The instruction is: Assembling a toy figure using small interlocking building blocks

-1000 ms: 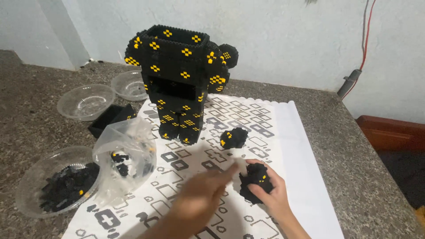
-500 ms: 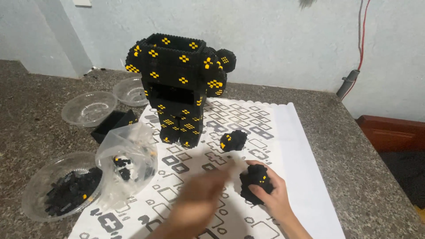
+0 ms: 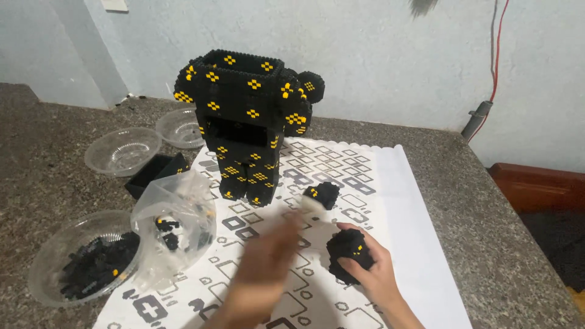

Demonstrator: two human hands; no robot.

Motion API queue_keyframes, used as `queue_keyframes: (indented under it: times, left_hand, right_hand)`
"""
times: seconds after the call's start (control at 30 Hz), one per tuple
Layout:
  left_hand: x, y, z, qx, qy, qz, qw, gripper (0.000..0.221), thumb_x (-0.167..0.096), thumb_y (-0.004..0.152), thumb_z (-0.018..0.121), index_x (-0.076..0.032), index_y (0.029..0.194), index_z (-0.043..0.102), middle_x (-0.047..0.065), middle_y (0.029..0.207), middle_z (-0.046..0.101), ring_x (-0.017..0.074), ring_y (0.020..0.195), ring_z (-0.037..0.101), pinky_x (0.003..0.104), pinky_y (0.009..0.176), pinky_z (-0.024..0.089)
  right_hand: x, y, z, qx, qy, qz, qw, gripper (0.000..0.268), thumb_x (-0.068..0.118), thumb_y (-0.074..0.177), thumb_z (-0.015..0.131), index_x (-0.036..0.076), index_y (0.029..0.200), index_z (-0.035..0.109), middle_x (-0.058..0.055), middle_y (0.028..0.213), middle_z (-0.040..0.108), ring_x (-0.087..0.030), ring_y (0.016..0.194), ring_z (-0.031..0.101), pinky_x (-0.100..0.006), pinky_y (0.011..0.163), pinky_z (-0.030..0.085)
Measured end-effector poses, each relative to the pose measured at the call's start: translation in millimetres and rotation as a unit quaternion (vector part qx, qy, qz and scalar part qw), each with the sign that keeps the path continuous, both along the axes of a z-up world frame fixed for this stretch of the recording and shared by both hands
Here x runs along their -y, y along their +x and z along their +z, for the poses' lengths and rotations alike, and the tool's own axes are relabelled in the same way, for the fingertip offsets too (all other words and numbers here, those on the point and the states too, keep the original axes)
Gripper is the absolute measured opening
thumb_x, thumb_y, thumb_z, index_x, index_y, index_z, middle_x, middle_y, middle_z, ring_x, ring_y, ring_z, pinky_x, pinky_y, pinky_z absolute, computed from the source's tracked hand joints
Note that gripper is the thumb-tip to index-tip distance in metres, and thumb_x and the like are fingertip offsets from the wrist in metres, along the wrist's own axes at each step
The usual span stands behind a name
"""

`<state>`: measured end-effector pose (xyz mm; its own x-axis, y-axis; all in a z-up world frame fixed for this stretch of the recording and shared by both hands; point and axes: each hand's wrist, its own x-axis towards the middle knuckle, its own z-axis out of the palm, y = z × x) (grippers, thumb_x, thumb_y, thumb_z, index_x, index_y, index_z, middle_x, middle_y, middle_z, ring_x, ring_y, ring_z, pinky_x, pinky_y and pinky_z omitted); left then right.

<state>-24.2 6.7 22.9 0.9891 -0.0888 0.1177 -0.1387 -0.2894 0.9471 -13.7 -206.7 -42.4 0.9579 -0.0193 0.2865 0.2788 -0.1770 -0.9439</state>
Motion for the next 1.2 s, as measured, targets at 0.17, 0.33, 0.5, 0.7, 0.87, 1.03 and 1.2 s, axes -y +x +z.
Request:
queue_keyframes:
  times: [0.17,0.33,0.5,0.7,0.87,1.03,1.2]
  left_hand:
    - [7,3,1,-0.134,0.269,-0.115,0.947,0.051,-0.019,0.089,0.037,-0.039,0.135,0.046,-0.005,0.128,0.059,0.0151,0.089,0.059,0.030,0.081,0.046]
    - [7,8,-32,0.078,-0.338,0.018,0.938,0.035,-0.028,0.097,0.044,-0.024,0.129,0.057,-0.004,0.047,0.031,0.0067,0.037,0.025,0.022,0.033,0.019]
    - [-6,6,24,-0.156,-0.040,0.025,0.987,0.042,-0.037,0.088,0.046,-0.028,0.121,0.071,-0.002,0.073,0.065,0.0086,0.065,0.049,0.025,0.059,0.041]
    - [4,7,20,-0.030,-0.136,-0.035,0.990,0.041,-0.025,0.094,0.045,-0.020,0.131,0.061,-0.003,0.050,0.033,0.0089,0.042,0.028,0.027,0.038,0.025]
    - [15,15,8,-0.001,-0.057,-0.041,0.998,0.041,-0.029,0.091,0.048,-0.021,0.128,0.064,0.001,0.052,0.046,0.0094,0.049,0.039,0.024,0.051,0.037]
    - [12,9,30,-0.007,0.014,-0.054,0.998,0.035,-0.035,0.091,0.047,-0.026,0.116,0.070,-0.002,0.049,0.047,0.0076,0.047,0.040,0.024,0.052,0.039]
    - [10,2,38,-0.045,0.024,-0.116,0.992,0.039,-0.028,0.091,0.047,-0.023,0.126,0.065,-0.004,0.045,0.043,0.0077,0.041,0.037,0.026,0.045,0.032]
  right_hand:
    - [3,2,2,0.013,-0.026,-0.003,1.000,0.049,0.018,0.070,0.069,0.007,0.117,0.064,-0.003,0.109,0.070,-0.014,0.096,0.062,-0.027,0.085,0.047]
    - [-4,-1,9,-0.038,-0.032,-0.036,0.998,0.050,0.018,0.068,0.070,0.011,0.117,0.067,-0.002,0.096,0.071,-0.013,0.084,0.063,-0.025,0.074,0.049]
    - [-3,3,10,-0.041,-0.028,-0.027,0.998,0.052,0.013,0.069,0.076,0.011,0.120,0.065,-0.001,0.096,0.067,-0.010,0.069,0.058,-0.022,0.062,0.047]
    - [-4,5,10,-0.026,-0.089,-0.085,0.992,0.055,0.016,0.066,0.079,0.015,0.119,0.066,0.003,0.088,0.069,-0.007,0.074,0.056,-0.020,0.073,0.044]
    - [-2,2,18,-0.054,-0.006,-0.073,0.996,0.051,0.018,0.069,0.072,0.012,0.120,0.065,-0.002,0.104,0.068,-0.013,0.088,0.061,-0.026,0.078,0.052]
    - [-1,3,11,-0.062,0.170,-0.039,0.983,0.057,0.022,0.066,0.072,0.001,0.119,0.063,-0.012,0.092,0.064,-0.020,0.068,0.059,-0.035,0.056,0.057]
    - [2,6,4,-0.049,0.250,0.030,0.966,0.070,0.032,0.066,0.073,-0.004,0.124,0.057,-0.013,0.092,0.061,-0.021,0.066,0.056,-0.033,0.053,0.048]
